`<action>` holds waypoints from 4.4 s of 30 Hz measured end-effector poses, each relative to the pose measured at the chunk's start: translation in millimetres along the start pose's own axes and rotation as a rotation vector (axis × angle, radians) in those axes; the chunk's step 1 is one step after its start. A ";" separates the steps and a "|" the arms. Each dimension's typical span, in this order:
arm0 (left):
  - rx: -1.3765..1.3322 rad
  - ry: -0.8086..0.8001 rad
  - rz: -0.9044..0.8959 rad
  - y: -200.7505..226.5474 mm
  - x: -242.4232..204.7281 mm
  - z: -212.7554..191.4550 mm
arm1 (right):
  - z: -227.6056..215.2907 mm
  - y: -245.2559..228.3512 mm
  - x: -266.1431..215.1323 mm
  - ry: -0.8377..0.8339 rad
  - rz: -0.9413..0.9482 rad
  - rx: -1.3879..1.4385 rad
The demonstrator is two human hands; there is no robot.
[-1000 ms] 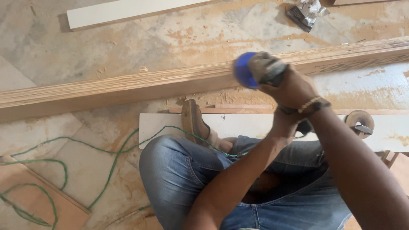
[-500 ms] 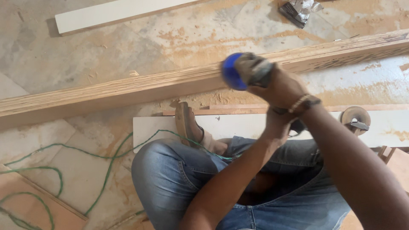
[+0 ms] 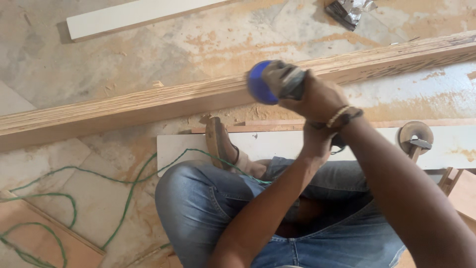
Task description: The person sands the surface and edges of a long wooden board using an angle grinder while sitting on the floor.
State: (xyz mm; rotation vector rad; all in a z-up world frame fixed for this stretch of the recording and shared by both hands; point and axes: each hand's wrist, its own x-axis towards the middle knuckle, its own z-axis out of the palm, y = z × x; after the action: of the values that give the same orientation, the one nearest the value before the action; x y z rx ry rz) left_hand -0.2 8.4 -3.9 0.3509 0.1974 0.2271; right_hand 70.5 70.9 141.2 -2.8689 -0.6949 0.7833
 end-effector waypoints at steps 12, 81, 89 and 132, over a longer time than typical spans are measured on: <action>0.031 -0.094 -0.234 -26.1 4.9 2.5 | -0.6 58.8 0.1 0.136 0.098 0.116; -0.015 0.169 0.075 100.7 -13.9 -105.2 | 31.2 -128.0 9.8 0.004 -0.245 0.004; 0.077 0.111 -0.179 -29.4 23.2 -23.9 | -12.2 20.4 2.1 0.050 -0.059 -0.004; 0.083 -0.010 -0.331 -95.7 34.8 41.9 | -30.4 136.0 3.1 0.125 0.032 0.136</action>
State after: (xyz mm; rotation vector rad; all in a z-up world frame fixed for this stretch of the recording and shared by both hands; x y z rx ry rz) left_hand 60.4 -83.6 -5.1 0.3958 0.2523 -0.1101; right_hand 143.0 -48.1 139.1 -2.7826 -0.5594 0.6225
